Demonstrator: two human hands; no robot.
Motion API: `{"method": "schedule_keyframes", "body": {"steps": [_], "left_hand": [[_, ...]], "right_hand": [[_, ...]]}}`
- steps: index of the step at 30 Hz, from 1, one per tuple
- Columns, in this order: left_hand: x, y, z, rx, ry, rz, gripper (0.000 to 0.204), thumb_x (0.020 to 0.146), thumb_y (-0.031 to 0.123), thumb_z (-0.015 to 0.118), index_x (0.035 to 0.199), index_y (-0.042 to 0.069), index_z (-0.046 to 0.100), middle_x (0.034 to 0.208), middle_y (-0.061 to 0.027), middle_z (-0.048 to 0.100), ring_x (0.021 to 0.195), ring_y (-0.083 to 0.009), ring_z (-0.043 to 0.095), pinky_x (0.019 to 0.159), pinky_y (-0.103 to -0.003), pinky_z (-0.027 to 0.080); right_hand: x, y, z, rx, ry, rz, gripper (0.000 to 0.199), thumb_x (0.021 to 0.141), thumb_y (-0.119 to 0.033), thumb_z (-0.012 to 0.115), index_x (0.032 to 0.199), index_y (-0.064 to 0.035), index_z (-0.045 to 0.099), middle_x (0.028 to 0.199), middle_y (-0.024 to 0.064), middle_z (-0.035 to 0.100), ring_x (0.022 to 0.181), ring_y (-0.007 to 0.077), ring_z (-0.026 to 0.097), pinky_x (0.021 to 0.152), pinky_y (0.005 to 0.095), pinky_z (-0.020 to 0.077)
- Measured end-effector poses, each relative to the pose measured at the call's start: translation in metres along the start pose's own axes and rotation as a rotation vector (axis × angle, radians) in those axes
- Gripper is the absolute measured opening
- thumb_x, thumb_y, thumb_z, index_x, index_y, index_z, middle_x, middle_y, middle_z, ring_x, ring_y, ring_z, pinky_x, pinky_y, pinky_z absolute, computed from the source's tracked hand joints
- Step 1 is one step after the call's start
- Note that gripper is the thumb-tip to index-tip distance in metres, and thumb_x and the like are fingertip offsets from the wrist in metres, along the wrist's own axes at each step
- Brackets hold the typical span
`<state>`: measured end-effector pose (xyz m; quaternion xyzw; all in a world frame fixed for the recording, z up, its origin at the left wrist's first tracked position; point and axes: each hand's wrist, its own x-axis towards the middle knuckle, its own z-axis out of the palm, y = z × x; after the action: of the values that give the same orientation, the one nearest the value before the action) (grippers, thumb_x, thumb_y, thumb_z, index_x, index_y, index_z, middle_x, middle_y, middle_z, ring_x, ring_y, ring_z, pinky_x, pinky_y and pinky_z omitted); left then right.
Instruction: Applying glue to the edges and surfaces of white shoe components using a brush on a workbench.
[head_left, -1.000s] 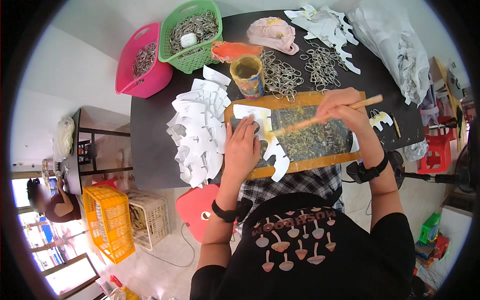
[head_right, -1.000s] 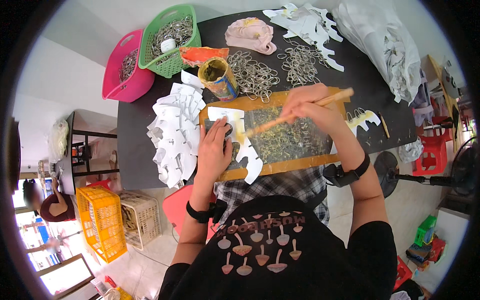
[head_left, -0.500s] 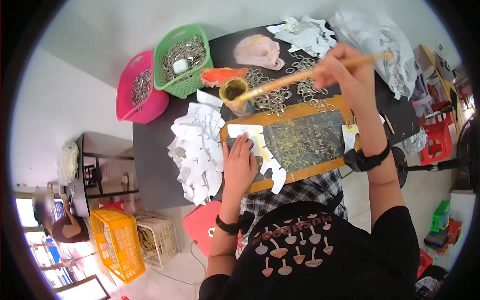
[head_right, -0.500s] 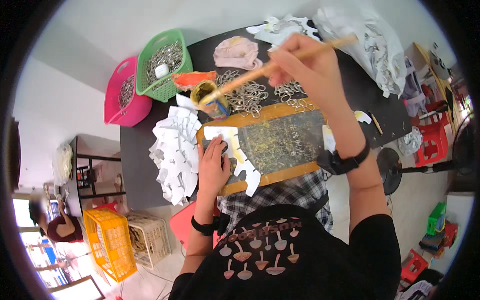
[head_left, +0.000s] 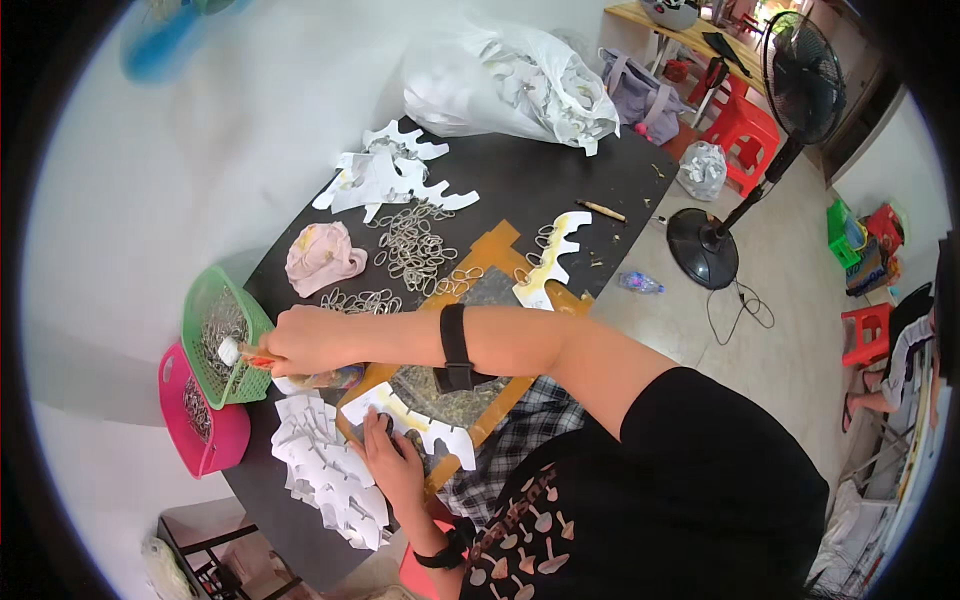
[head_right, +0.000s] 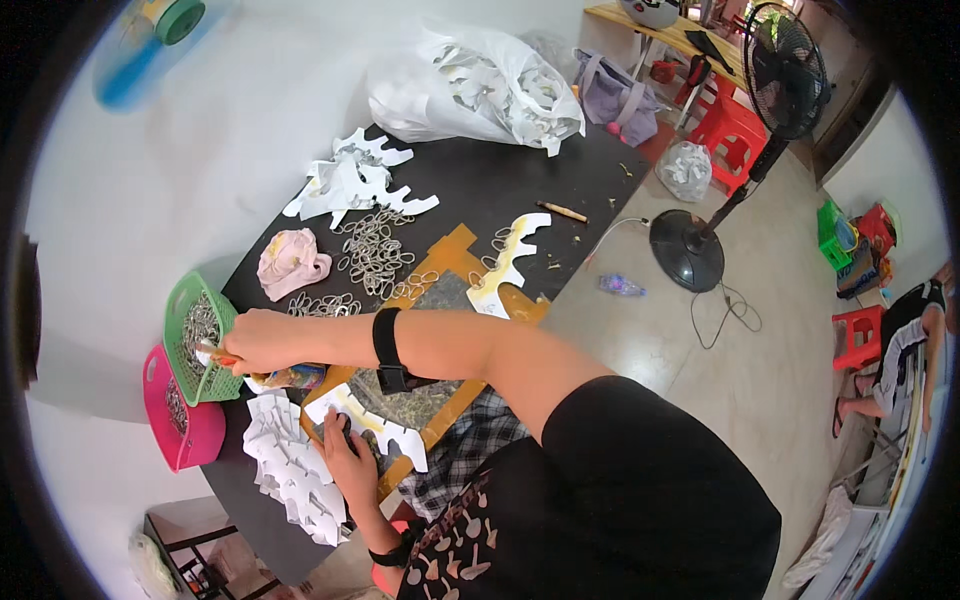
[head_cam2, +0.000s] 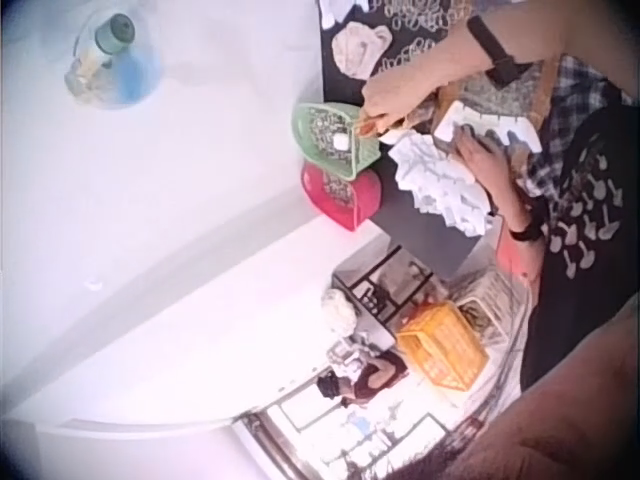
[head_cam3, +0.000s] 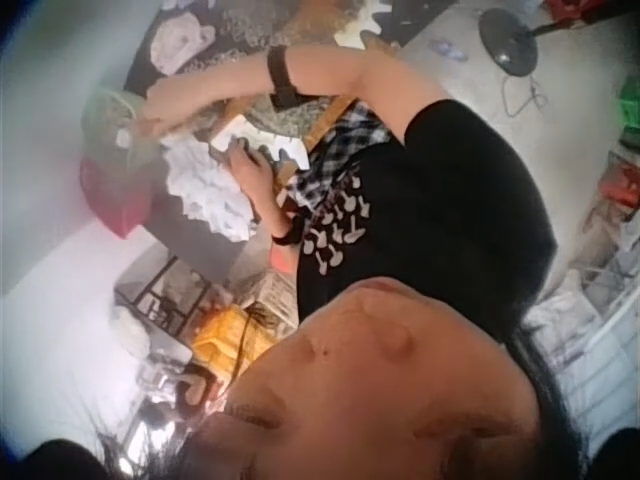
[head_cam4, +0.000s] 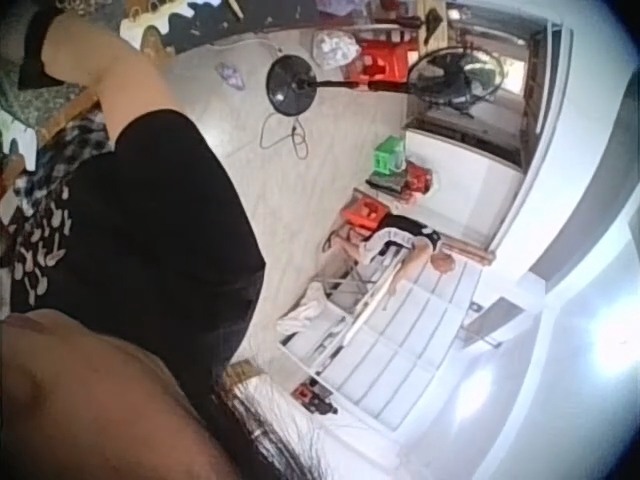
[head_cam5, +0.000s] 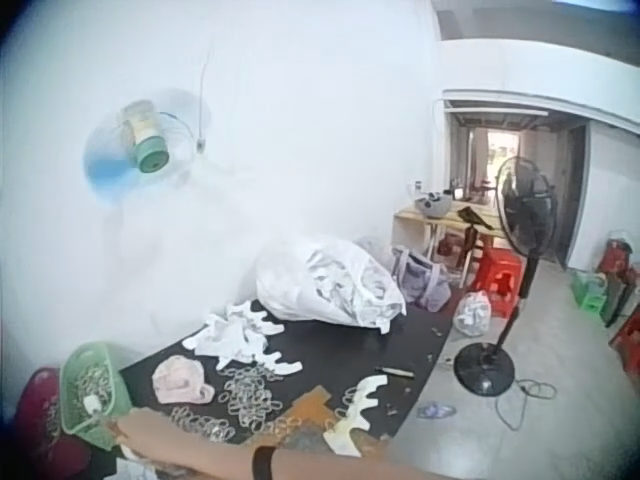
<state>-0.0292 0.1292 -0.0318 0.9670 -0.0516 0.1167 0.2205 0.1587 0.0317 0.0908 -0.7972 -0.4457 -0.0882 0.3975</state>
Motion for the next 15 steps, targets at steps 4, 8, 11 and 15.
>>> {"method": "schedule_keyframes", "body": {"steps": [4, 8, 11, 15], "left_hand": [[0.004, 0.004, 0.004, -0.024, 0.002, 0.011, 0.03, 0.082, 0.002, 0.049, 0.111, 0.001, 0.053, 0.133, -0.0174, 0.049, 0.125, -0.0361, 0.044, 0.108, -0.061, 0.015], [0.0, 0.004, 0.0, -0.01, -0.001, -0.016, 0.028, 0.084, 0.003, 0.048, 0.111, 0.0, 0.053, 0.133, -0.0176, 0.049, 0.125, -0.0361, 0.043, 0.108, -0.061, 0.015], [0.002, 0.002, 0.0, 0.002, 0.005, 0.007, 0.029, 0.085, 0.004, 0.049, 0.113, -0.002, 0.053, 0.129, -0.0197, 0.05, 0.122, -0.0376, 0.045, 0.107, -0.059, 0.02], [0.005, 0.001, -0.013, -0.281, 0.098, -0.174, 0.033, 0.086, 0.008, 0.054, 0.115, -0.006, 0.051, 0.116, -0.0256, 0.054, 0.109, -0.0419, 0.051, 0.097, -0.049, 0.037]], "right_hand": [[-0.009, -0.012, -0.035, 0.036, 0.081, 0.075, 0.032, 0.08, -0.034, 0.063, 0.077, -0.0026, 0.062, 0.056, 0.0167, 0.058, 0.054, 0.0335, 0.06, 0.053, 0.0417, 0.0469], [-0.013, -0.02, -0.056, 0.216, 0.382, -0.028, 0.032, 0.082, -0.03, 0.065, 0.067, -0.0041, 0.054, 0.048, 0.0113, 0.051, 0.046, 0.0294, 0.054, 0.047, 0.0385, 0.039], [-0.021, -0.017, -0.064, 0.217, 0.327, 0.032, 0.032, 0.084, -0.031, 0.064, 0.071, -0.0028, 0.056, 0.051, 0.0116, 0.053, 0.046, 0.0272, 0.054, 0.047, 0.0372, 0.0389], [-0.017, -0.015, -0.041, 0.185, 0.221, 0.036, 0.035, 0.085, -0.034, 0.062, 0.071, -0.0021, 0.058, 0.057, 0.0153, 0.056, 0.055, 0.031, 0.058, 0.052, 0.0385, 0.0423]]}}
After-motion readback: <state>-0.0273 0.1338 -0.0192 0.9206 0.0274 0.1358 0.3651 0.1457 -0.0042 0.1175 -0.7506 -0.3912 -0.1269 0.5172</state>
